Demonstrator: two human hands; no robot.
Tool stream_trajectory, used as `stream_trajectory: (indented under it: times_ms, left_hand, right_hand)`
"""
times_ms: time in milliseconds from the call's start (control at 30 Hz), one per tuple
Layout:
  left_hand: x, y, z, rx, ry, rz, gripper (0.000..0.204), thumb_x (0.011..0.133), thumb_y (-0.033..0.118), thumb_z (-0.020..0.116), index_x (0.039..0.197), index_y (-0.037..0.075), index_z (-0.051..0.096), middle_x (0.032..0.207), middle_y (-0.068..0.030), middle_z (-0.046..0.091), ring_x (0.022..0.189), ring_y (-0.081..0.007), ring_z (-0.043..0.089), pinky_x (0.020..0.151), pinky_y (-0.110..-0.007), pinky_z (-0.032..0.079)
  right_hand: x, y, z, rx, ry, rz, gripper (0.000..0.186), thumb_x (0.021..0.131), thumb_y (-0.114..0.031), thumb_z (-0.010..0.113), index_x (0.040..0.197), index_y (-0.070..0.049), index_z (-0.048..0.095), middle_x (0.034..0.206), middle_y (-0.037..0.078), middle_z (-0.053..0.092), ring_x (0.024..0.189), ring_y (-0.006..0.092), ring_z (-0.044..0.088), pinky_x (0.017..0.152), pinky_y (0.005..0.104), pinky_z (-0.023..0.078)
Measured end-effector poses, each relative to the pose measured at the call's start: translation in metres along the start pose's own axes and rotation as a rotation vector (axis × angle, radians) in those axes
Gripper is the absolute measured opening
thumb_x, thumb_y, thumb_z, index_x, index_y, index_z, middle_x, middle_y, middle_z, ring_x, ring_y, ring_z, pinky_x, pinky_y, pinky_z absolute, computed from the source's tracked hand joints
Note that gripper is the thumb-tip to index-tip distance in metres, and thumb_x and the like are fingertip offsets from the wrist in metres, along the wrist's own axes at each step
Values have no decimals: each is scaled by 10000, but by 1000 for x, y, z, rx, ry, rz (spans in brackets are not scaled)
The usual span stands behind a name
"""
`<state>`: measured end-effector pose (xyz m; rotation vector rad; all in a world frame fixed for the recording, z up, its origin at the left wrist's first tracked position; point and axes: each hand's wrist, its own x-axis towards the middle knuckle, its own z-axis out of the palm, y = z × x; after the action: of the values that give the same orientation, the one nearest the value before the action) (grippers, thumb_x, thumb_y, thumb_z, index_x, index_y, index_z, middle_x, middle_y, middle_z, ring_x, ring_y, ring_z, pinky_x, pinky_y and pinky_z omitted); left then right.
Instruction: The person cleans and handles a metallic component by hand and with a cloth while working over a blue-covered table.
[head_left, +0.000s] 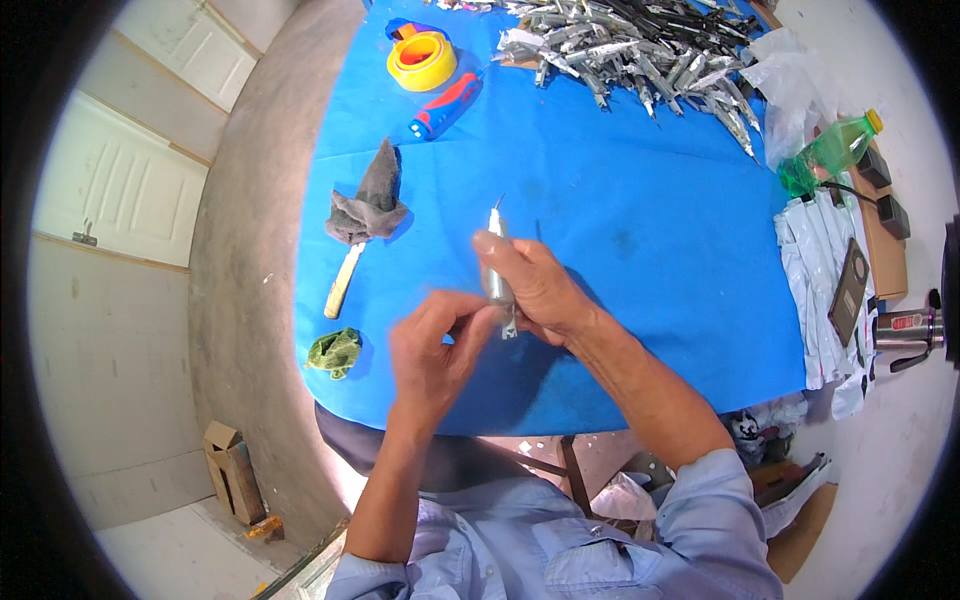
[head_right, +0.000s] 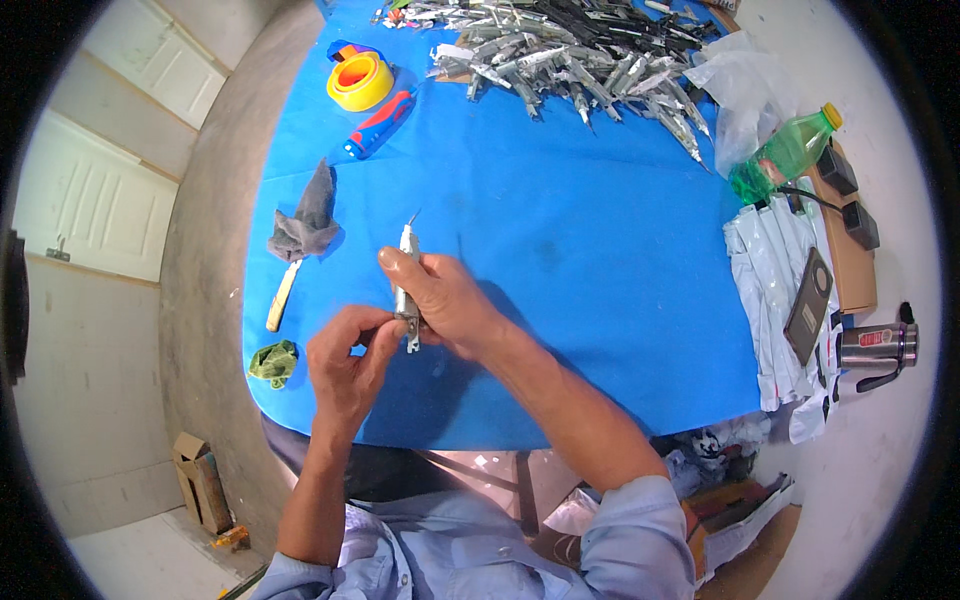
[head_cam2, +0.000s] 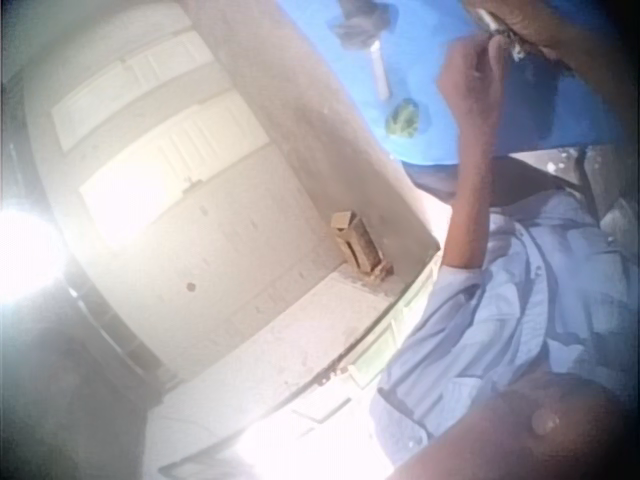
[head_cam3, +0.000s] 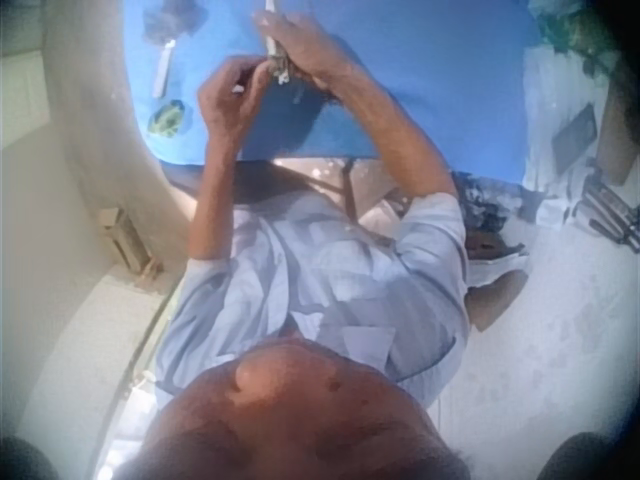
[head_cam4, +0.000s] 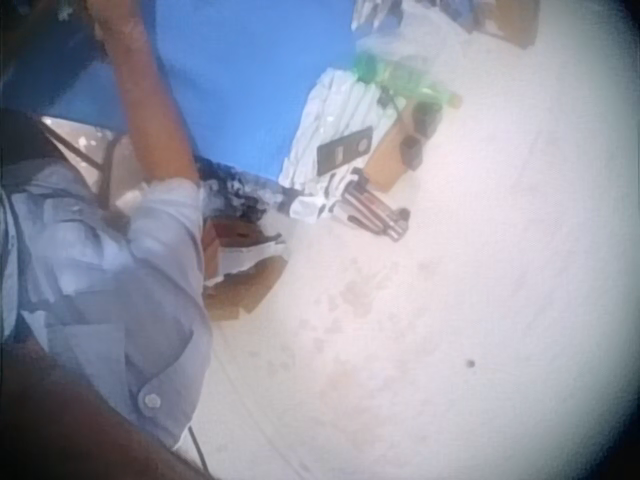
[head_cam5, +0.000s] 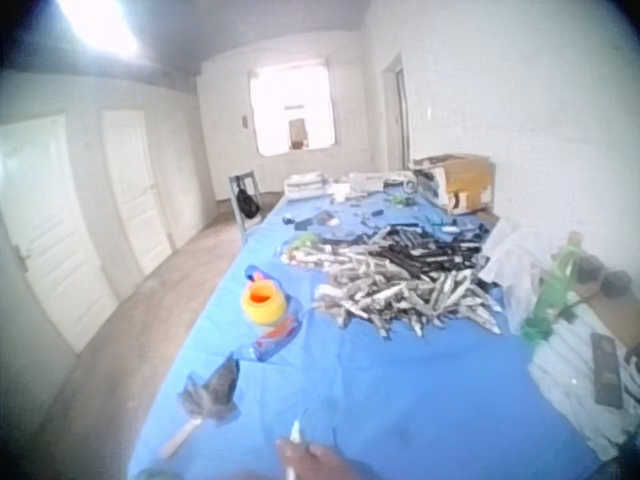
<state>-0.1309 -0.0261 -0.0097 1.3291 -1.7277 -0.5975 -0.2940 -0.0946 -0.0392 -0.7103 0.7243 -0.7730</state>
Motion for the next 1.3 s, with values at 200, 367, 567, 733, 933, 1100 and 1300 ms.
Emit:
stream_trajectory:
  times_ms: [200, 367, 567, 733, 933, 1100, 1300]
  left_hand:
    - [-18, -6, -6, -326, -35, -291, 122, 1008, 92, 756, 1052, -22, 754, 916, -43, 757, 770, -98, 671, 679, -241, 532]
    - [-18, -1, -3, -478, -24, -441, 139, 1011, 105, 755, 1086, -13, 759, 953, -53, 770, 788, -96, 690, 684, -240, 553]
    - [-15, 5, 0, -496, -2, -464, 113, 990, 71, 765, 1066, -13, 764, 895, 14, 736, 803, -35, 647, 711, -203, 509]
    - [-13, 8, 4, -483, 4, -445, 103, 982, 59, 769, 1057, -10, 765, 891, 17, 734, 797, -32, 646, 708, -201, 506]
    - [-14, 5, 7, -470, 23, -434, 95, 980, 45, 764, 1055, -12, 762, 879, 19, 727, 789, -33, 645, 700, -202, 505]
    - [-13, 6, 8, -473, 26, -408, 90, 978, 31, 760, 1055, -16, 760, 890, 12, 726, 792, -39, 647, 704, -206, 510]
    - [-13, 7, 8, -491, 19, -383, 87, 978, 23, 760, 1054, -20, 759, 900, 9, 725, 790, -41, 644, 698, -208, 508]
  right_hand:
    - [5, 5, 0, 96, -16, -43, 488, 1061, -572, 618, 797, -165, 564, 621, -58, 488, 458, 52, 425, 402, 249, 320]
    - [6, 6, -3, 77, -51, -48, 493, 1062, -572, 617, 786, -166, 573, 623, -65, 482, 478, 45, 419, 416, 250, 325]
    - [4, 4, -3, 99, -82, -25, 446, 1078, -509, 626, 802, -164, 565, 645, -60, 485, 508, 50, 426, 433, 249, 327]
    - [2, 2, -4, 93, -87, 4, 412, 1067, -502, 652, 839, -169, 575, 684, -68, 501, 527, 37, 429, 429, 239, 320]
    - [2, 5, -4, 77, -68, 22, 387, 1059, -502, 667, 881, -166, 591, 722, -76, 520, 538, 23, 437, 421, 231, 322]
    - [2, 6, -6, 86, -74, 17, 381, 1062, -497, 664, 881, -169, 593, 729, -82, 519, 557, 20, 447, 430, 228, 325]
    - [4, 9, -8, 87, -77, 1, 391, 1065, -497, 659, 854, -177, 582, 722, -82, 503, 586, 24, 432, 477, 228, 343]
